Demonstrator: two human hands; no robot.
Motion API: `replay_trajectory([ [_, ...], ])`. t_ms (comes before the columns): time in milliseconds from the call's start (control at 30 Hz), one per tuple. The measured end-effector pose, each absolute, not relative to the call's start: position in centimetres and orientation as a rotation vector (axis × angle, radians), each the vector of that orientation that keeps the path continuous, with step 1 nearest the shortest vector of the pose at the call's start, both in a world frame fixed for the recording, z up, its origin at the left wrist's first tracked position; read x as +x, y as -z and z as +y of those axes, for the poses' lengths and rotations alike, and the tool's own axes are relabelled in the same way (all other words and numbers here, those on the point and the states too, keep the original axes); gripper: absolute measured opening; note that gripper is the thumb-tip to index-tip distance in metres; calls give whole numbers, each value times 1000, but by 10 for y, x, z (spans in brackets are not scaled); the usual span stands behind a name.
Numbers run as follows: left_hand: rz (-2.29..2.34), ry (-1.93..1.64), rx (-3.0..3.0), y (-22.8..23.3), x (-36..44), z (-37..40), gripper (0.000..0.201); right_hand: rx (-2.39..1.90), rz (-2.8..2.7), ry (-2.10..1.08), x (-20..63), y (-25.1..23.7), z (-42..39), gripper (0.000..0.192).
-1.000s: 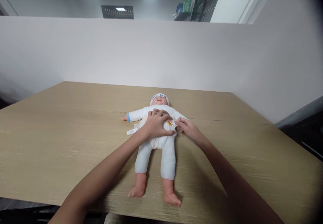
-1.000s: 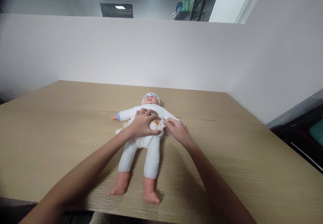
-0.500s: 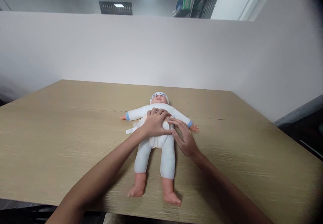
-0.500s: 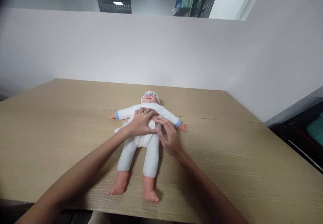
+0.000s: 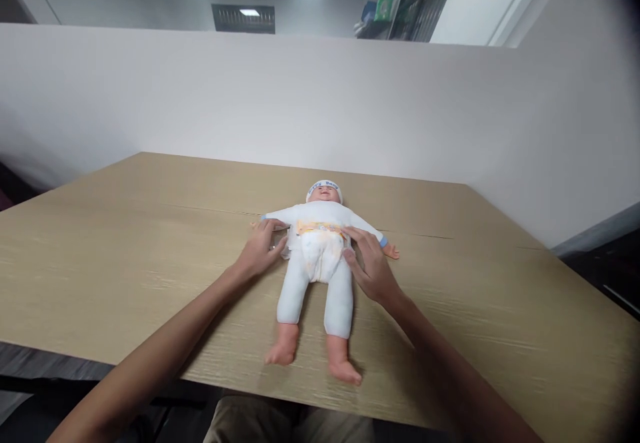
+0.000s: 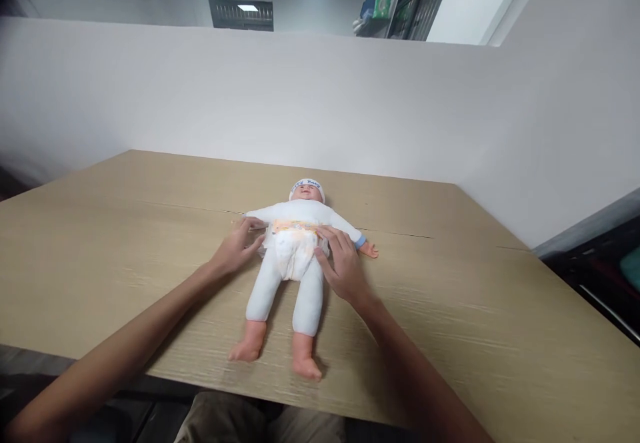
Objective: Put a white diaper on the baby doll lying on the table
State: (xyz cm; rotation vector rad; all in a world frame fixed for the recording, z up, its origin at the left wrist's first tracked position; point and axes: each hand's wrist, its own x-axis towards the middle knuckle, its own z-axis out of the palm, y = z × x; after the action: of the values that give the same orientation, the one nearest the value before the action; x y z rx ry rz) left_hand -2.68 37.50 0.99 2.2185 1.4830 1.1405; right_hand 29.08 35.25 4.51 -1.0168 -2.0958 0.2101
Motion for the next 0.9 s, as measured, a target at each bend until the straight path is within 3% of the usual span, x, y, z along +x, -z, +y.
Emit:
replay_trajectory([
  [233, 1775, -748, 2084, -1, -54, 374, 33, -1014, -2249, -199, 235, -92, 368, 22],
  [433, 1696, -783, 1922, -3, -59, 378, 30, -1178, -2449, -212, 201, -103, 390, 15],
  [567, 1533, -846, 1778, -13, -62, 381, 38, -1244, -2426, -272, 200, -98, 398, 15],
  [700, 1337, -974, 1667, -34, -52, 386, 47, -1226, -2399, -320, 201, -94, 400, 23],
  [900, 1122, -1058, 1548, -51, -4, 399, 48, -1238, -2329, -411, 202, -92, 402, 52],
])
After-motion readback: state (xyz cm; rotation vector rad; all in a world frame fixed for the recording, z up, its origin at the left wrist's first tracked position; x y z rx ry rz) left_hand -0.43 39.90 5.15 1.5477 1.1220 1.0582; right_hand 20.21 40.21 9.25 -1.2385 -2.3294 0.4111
